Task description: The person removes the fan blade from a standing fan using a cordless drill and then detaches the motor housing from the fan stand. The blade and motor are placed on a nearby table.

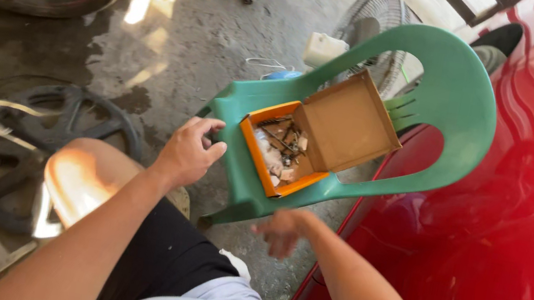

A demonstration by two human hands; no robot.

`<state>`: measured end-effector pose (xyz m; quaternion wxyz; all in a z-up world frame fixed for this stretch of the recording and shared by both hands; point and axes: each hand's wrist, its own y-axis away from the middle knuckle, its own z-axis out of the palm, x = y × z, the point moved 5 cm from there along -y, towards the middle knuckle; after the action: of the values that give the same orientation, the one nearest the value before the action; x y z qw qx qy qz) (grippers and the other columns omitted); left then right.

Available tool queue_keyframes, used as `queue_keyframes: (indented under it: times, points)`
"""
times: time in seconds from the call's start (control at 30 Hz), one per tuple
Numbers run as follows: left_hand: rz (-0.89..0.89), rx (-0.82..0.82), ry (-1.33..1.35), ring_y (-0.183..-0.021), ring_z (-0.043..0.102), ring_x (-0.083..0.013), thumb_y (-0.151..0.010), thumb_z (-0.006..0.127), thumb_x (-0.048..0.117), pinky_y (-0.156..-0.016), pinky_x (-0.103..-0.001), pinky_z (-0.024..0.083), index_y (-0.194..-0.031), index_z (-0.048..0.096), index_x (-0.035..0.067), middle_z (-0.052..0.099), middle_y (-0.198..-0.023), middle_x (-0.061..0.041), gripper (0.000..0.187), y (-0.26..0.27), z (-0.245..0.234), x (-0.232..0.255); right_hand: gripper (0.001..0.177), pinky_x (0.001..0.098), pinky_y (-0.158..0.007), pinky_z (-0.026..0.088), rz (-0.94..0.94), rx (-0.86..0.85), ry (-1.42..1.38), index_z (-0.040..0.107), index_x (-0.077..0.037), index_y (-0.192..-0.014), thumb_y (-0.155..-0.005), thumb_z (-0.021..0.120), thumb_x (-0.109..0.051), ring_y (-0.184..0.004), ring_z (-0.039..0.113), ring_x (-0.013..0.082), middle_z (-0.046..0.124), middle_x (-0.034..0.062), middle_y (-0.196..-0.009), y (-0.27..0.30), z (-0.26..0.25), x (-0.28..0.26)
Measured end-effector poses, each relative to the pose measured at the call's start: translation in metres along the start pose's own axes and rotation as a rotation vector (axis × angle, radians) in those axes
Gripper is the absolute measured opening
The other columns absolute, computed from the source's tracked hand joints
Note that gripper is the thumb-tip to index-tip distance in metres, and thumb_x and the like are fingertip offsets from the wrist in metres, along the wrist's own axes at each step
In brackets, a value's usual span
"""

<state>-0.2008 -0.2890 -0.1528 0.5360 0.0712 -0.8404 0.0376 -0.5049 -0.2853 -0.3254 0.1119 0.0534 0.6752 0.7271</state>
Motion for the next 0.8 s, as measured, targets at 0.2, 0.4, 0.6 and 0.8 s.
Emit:
queue_keyframes:
  times: [0.2, 0.4, 0.6, 0.8]
  points:
    - [-0.03, -0.076, -0.023, -0.092, 0.069, -0.0237, -0.086, 0.071, 0.022, -0.083, -0.037, 0.056, -0.126, 0.065, 0.007, 0.067, -0.117, -0.012, 0.043, -0.012, 0.024, -0.016, 0.093, 0.0676, -0.108, 0.034, -0.535, 0.372, -1.598, 0.014, -0.015, -0.164, -0.095, 0.06, -0.059, -0.149, 0.027, 0.0436, 0.02, 0.0234, -0.168, -0.066, -0.024, 0.087]
    - [-0.073, -0.048, 0.001, -0.09, 0.072, -0.0209, -0.087, 0.069, 0.021, -0.079, -0.036, 0.058, -0.127, 0.065, 0.006, 0.067, -0.118, -0.013, 0.043, -0.006, 0.015, -0.029, 0.053, 0.0687, -0.093, 0.053, -0.826, 0.538, -1.648, 0.045, -0.021, -0.138, -0.09, 0.066, -0.019, -0.116, 0.064, 0.035, 0.063, 0.0092, -0.132, -0.127, -0.09, 0.039]
    - [-0.035, 0.069, -0.004, -0.085, 0.072, -0.0209, -0.087, 0.07, 0.02, -0.079, -0.034, 0.058, -0.125, 0.068, 0.007, 0.069, -0.11, -0.012, 0.04, 0.009, 0.001, -0.013, 0.056, 0.0605, -0.092, 0.057, -0.815, 0.457, -1.49, 0.05, -0.019, -0.142, -0.093, 0.069, -0.038, -0.114, 0.066, 0.0344, 0.063, 0.011, -0.134, -0.12, -0.077, 0.023]
    - [0.082, 0.345, 0.131, -0.09, 0.072, -0.0157, -0.089, 0.069, 0.017, -0.08, -0.032, 0.058, -0.125, 0.066, 0.005, 0.068, -0.116, -0.009, 0.038, 0.056, -0.099, 0.002, 0.092, 0.0467, -0.071, 0.061, -0.087, 0.186, -0.099, 0.066, 0.002, -0.128, -0.087, 0.052, -0.079, -0.089, 0.077, 0.0393, 0.075, 0.0302, -0.122, -0.057, -0.057, 0.003]
